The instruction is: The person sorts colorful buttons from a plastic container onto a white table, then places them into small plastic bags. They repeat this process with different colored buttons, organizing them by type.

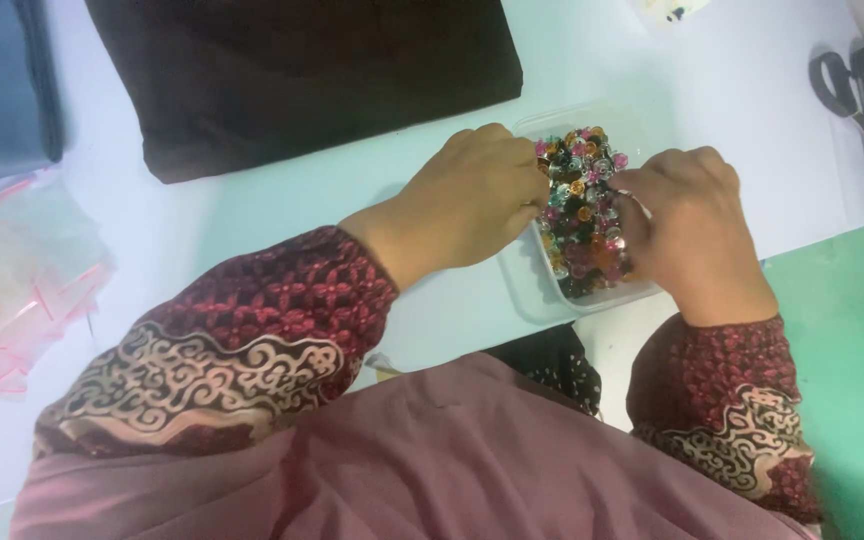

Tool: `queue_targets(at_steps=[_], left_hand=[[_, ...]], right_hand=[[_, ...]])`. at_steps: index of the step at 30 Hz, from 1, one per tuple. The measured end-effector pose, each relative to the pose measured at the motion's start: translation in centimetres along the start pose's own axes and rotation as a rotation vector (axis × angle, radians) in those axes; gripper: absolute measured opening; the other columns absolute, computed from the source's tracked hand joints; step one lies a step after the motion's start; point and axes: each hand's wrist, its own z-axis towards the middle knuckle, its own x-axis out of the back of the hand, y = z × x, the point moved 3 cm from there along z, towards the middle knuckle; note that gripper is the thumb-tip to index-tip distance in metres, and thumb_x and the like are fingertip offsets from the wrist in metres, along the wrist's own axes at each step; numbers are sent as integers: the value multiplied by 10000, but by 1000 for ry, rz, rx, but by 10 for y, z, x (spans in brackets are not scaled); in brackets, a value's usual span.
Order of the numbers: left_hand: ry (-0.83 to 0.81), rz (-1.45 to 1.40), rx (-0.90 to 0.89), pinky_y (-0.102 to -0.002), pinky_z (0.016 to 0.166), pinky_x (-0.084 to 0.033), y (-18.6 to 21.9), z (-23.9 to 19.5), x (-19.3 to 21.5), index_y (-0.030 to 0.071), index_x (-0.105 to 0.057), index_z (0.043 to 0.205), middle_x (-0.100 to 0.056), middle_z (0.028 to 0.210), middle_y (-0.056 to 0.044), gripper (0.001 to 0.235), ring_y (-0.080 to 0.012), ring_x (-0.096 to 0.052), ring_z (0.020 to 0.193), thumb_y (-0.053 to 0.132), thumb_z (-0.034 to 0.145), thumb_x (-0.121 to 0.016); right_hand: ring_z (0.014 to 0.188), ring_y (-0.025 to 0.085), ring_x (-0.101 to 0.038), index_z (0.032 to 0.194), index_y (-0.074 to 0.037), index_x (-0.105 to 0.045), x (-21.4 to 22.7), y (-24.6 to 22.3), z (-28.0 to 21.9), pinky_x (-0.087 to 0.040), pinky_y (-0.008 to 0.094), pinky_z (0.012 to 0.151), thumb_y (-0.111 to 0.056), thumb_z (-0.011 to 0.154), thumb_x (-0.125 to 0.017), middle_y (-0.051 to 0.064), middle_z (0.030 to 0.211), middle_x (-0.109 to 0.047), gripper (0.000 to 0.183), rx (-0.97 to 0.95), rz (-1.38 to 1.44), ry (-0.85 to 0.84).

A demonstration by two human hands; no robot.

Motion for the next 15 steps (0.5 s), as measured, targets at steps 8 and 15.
queue_targets(at_steps=[8,15], left_hand=[[-262,402,1,-457,654,-426,-11,53,-21,190,-707,761,-607,778,-24,212,-310,-550,817,24,883,-657],[-357,550,-23,-410,616,-431,-8,71,-31,312,-646,732,-665,744,60,223,-264,-607,789,110,815,-694]], right_hand=[[948,336,-479,1197,-142,-814,-18,6,-3,-434,443,853,-141,969,-811,30,941,-601,228,-13,-45,6],[915,314,-469,1069,-210,-820,-19,0,-2,-423,428,801,-160,990,-805,11,942,-588,95,10,-167,55]])
